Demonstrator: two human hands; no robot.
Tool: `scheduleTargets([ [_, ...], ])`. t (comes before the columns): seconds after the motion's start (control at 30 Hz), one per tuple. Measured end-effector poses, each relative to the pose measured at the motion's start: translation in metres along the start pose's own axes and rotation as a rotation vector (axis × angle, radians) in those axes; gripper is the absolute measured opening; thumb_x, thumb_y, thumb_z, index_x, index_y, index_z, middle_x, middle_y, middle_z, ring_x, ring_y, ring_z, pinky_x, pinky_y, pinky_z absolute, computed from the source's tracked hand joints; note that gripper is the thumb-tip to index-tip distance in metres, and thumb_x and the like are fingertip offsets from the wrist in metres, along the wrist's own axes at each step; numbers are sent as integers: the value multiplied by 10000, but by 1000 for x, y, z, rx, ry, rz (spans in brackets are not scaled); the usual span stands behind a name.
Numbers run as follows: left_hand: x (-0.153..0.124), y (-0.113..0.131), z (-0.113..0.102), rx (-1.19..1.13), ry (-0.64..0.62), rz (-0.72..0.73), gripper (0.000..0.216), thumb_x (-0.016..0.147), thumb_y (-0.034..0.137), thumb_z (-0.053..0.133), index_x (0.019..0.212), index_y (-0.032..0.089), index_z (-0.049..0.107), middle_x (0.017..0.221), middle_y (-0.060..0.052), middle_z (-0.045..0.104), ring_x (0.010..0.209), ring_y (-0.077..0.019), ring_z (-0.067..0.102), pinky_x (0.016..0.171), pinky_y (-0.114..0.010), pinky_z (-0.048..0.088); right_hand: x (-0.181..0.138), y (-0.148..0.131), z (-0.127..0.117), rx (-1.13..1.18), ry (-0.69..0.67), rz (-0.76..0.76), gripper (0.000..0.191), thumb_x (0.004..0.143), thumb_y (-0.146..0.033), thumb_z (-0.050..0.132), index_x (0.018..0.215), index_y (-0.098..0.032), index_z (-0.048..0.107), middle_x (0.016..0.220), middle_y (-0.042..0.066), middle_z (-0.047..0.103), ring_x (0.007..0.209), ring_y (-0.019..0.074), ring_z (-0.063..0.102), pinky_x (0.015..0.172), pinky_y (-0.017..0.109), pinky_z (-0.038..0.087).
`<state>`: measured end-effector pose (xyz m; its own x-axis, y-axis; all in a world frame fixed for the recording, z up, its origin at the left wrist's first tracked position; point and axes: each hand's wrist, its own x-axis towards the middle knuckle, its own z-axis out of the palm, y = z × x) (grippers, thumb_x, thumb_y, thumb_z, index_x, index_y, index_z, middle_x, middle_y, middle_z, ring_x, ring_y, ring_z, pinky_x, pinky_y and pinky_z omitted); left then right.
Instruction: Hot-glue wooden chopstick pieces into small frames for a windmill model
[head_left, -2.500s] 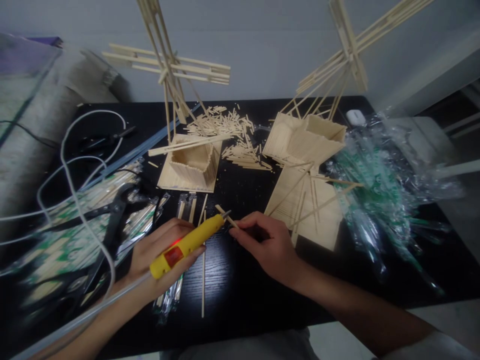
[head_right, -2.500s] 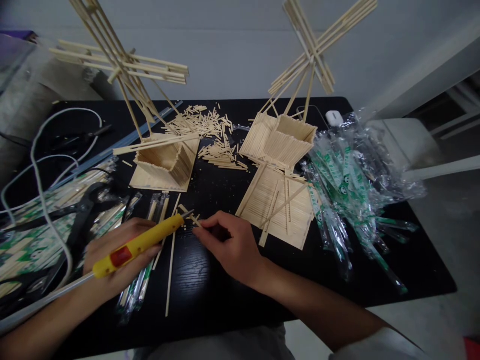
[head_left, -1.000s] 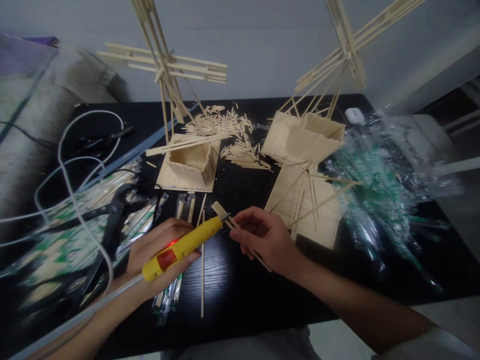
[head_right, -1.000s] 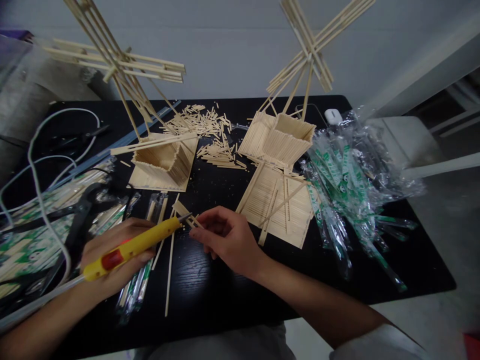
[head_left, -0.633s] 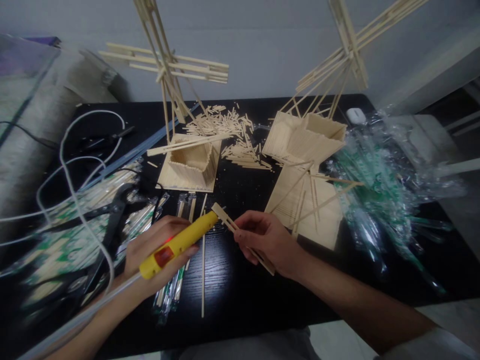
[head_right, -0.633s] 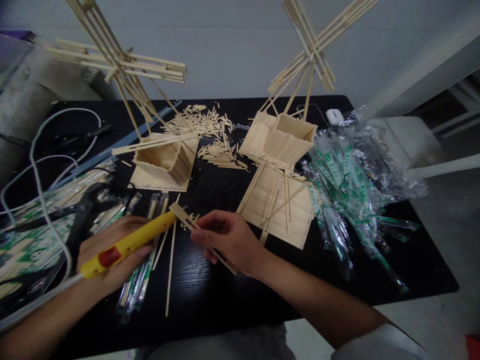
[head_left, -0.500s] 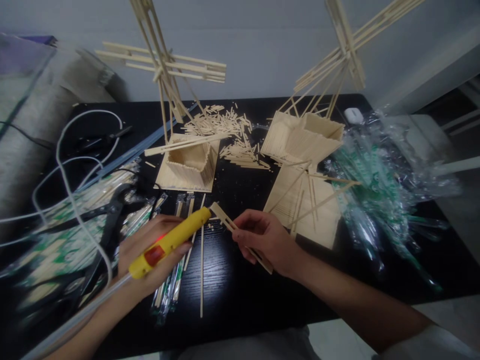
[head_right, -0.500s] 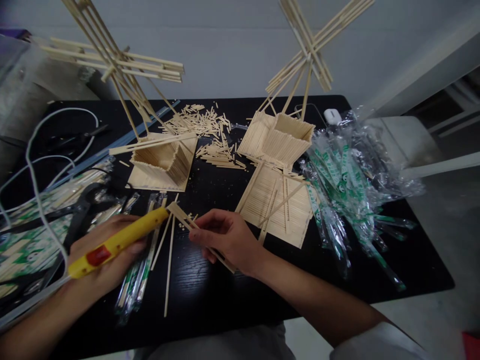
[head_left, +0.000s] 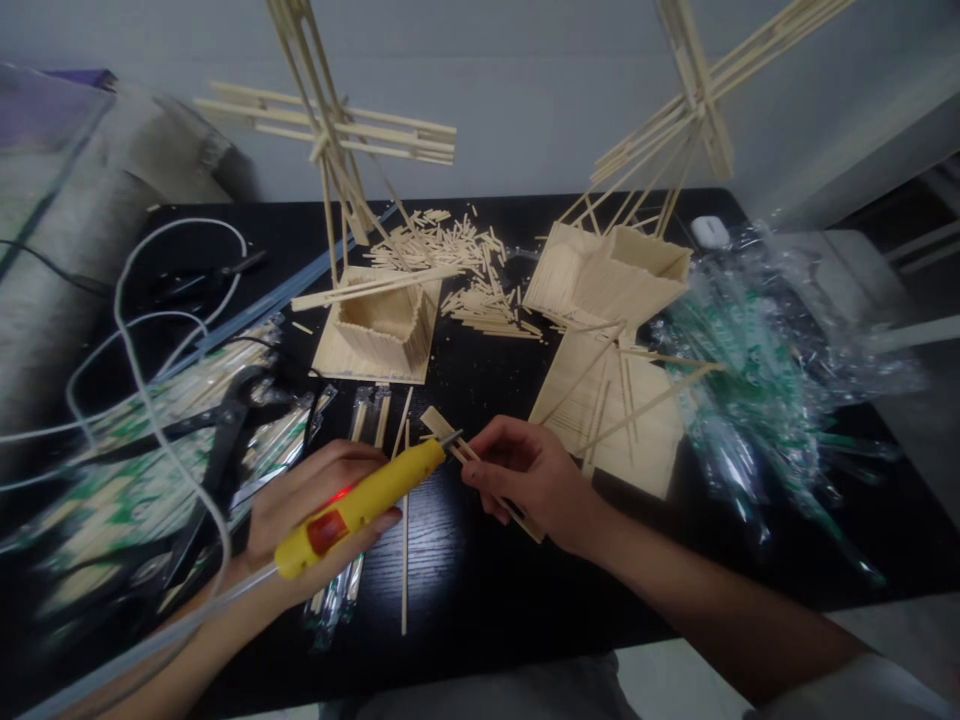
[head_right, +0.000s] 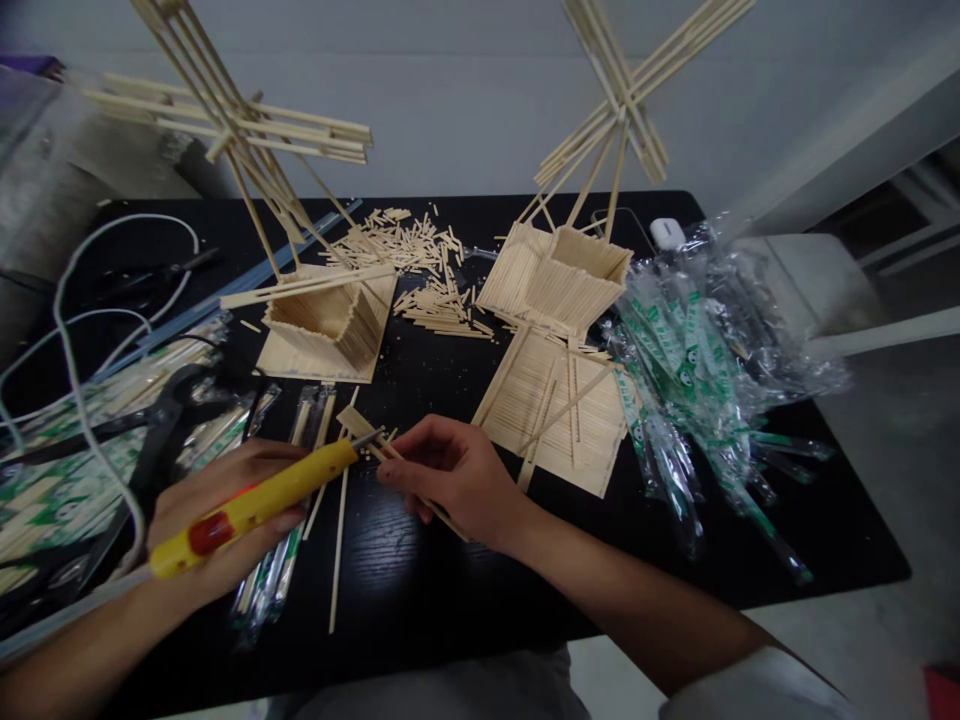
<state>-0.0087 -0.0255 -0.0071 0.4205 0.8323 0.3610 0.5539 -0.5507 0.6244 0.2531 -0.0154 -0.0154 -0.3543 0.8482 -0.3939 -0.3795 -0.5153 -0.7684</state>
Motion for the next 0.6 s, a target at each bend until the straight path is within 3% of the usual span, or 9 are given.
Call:
scheduleTargets([
  [0.1, 1, -1, 2, 8, 22, -3, 203, 1107, 452, 590, 1129, 288, 706, 1025, -30, 754, 825, -206, 762, 684, -354, 639, 0, -1, 1, -21, 14, -7, 488, 685, -476, 1050, 812, -205, 664, 687, -68, 683, 472, 72, 565, 396, 178, 427],
  [0.23, 4, -10, -5, 81, 147, -6, 154, 1091, 391, 624, 1083, 272, 722, 1021, -26, 773, 896, -202, 776, 755, -349, 657, -1, -2, 2, -53, 10, -17, 478, 694, -482, 1042, 791, -214, 659, 673, -71, 676, 479, 75, 563, 412, 187, 446],
  [0.37, 7, -15, -10, 11, 86, -12, 115, 1089, 333, 629, 1118, 269, 721, 1033, -31, 768, 896, -193, 773, 753, -346, 654, -2, -3, 2, -58, 6, -25, 466, 703, -476, 1037, 788, -216, 660, 685, -64, 689, 486, 76, 570, 417, 191, 448],
  [0.6, 8, -10, -8, 6, 54, -29, 242, 1135, 480, 548, 1104, 286, 689, 1002, -38, 767, 884, -206, 780, 732, -372, 660, -2, -2, 0, -26, -15, -9, 441, 697, -410, 1049, 799, -209, 670, 676, -76, 676, 487, 73, 582, 416, 182, 433],
])
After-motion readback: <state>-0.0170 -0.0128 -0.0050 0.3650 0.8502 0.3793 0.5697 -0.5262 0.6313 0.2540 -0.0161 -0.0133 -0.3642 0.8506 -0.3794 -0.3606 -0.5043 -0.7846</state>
